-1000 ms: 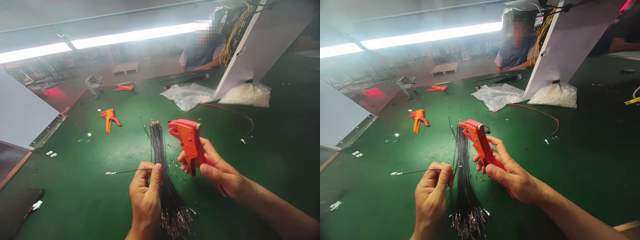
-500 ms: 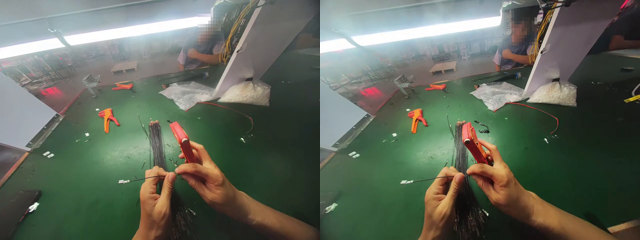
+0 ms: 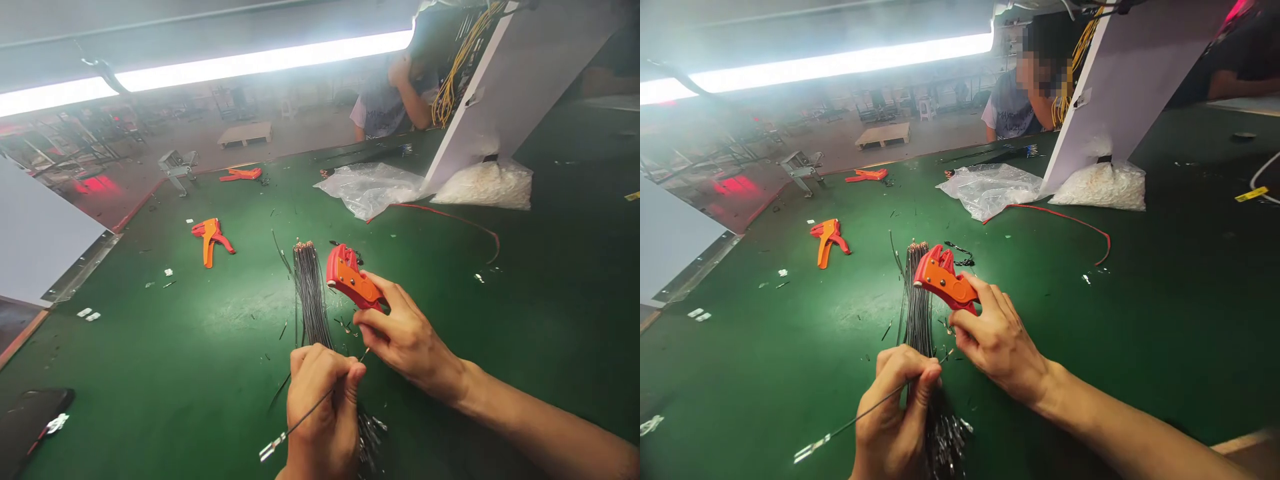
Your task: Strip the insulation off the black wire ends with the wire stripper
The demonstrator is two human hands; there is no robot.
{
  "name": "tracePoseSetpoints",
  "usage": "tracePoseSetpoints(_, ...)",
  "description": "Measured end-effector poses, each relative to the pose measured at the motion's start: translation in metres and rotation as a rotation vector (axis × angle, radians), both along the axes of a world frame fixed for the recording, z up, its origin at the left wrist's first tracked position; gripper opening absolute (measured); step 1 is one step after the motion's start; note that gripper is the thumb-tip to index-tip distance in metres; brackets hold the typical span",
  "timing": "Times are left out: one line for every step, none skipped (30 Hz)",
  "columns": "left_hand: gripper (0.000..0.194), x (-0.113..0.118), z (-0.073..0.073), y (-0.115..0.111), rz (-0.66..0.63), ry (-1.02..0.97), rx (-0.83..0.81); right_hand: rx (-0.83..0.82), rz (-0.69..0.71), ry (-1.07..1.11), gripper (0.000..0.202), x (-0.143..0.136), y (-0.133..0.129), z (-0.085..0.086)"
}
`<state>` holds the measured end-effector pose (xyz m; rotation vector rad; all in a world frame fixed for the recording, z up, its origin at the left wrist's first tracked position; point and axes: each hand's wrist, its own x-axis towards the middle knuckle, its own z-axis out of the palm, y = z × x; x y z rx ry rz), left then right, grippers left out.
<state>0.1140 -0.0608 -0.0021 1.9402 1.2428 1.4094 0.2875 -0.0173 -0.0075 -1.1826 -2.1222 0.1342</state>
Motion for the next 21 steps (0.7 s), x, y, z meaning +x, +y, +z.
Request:
tracePoseSetpoints(0.019, 0.0, 0.0, 0.0, 0.022, -0.009, 0.01, -0.008, -0.017, -0.01, 0.017, 0.001, 0.002, -0.001)
tracePoseSetpoints(0.018, 0.001, 0.0, 0.0, 0.045, -0.016, 0.011, -0.015, -0.029, -0.017, 0.017, 0.001, 0.004, -0.002)
tracePoseSetpoints(0.017, 0.001, -0.001, 0.0, 0.058, -0.017, 0.007, -0.015, -0.038, -0.02, 0.017, 0.001, 0.005, -0.003)
tracePoseSetpoints(0.016, 0.0, -0.001, 0.001, 0.07, -0.017, -0.001, -0.013, -0.041, -0.021, 0.016, 0.001, 0.005, -0.004)
tracePoseSetpoints(0.015, 0.0, -0.001, 0.002, 0.079, -0.017, -0.007, -0.009, -0.042, -0.019, 0.016, 0.001, 0.005, -0.005)
tracePoseSetpoints(0.014, -0.001, -0.001, 0.003, 0.086, -0.015, -0.009, -0.009, -0.043, -0.015, 0.016, 0.0, 0.005, -0.006)
tracePoseSetpoints(0.013, -0.002, 0.0, 0.004, 0.09, -0.011, -0.007, -0.012, -0.047, -0.008, 0.016, 0.0, 0.005, -0.006)
tracePoseSetpoints(0.013, -0.003, 0.0, 0.004, 0.088, -0.002, -0.005, -0.022, -0.053, 0.005, 0.016, 0.0, 0.004, -0.006)
tracePoseSetpoints(0.013, -0.004, 0.001, 0.005, 0.083, 0.013, -0.003, -0.039, -0.06, 0.028, 0.017, 0.001, 0.004, -0.006)
tracePoseSetpoints(0.013, -0.006, 0.002, 0.005, 0.074, 0.033, -0.004, -0.069, -0.058, 0.064, 0.019, 0.001, 0.004, -0.005)
tracePoseSetpoints(0.013, -0.007, 0.002, 0.006, 0.071, 0.051, -0.009, -0.114, -0.045, 0.117, 0.023, 0.002, 0.003, -0.003)
tracePoseSetpoints(0.014, -0.008, 0.002, 0.006, 0.077, 0.061, -0.023, -0.172, -0.016, 0.184, 0.026, 0.003, 0.003, -0.001)
tracePoseSetpoints(0.015, -0.009, 0.002, 0.006, 0.085, 0.064, -0.045, -0.238, 0.027, 0.254, 0.028, 0.003, 0.003, 0.001)
tracePoseSetpoints(0.016, -0.009, 0.002, 0.006, 0.091, 0.058, -0.076, -0.304, 0.077, 0.318, 0.028, 0.004, 0.002, 0.004)
tracePoseSetpoints(0.017, -0.009, 0.001, 0.006, 0.102, 0.044, -0.114, -0.361, 0.126, 0.368, 0.026, 0.004, 0.002, 0.006)
tracePoseSetpoints(0.019, -0.009, 0.0, 0.005, 0.113, 0.025, -0.156, -0.403, 0.17, 0.399, 0.023, 0.004, 0.001, 0.008)
tracePoseSetpoints(0.02, -0.008, -0.001, 0.004, 0.124, 0.002, -0.197, -0.428, 0.205, 0.414, 0.02, 0.004, 0.0, 0.01)
tracePoseSetpoints(0.021, -0.007, -0.002, 0.004, 0.133, -0.021, -0.234, -0.439, 0.23, 0.418, 0.018, 0.003, -0.002, 0.012)
tracePoseSetpoints(0.023, -0.005, -0.003, 0.003, 0.146, -0.047, -0.266, -0.442, 0.248, 0.418, 0.016, 0.002, -0.003, 0.013)
tracePoseSetpoints(0.024, -0.004, -0.003, 0.002, 0.159, -0.074, -0.293, -0.443, 0.26, 0.417, 0.014, 0.001, -0.004, 0.014)
tracePoseSetpoints(0.025, -0.002, -0.004, 0.002, 0.165, -0.098, -0.315, -0.445, 0.268, 0.416, 0.014, 0.0, -0.005, 0.014)
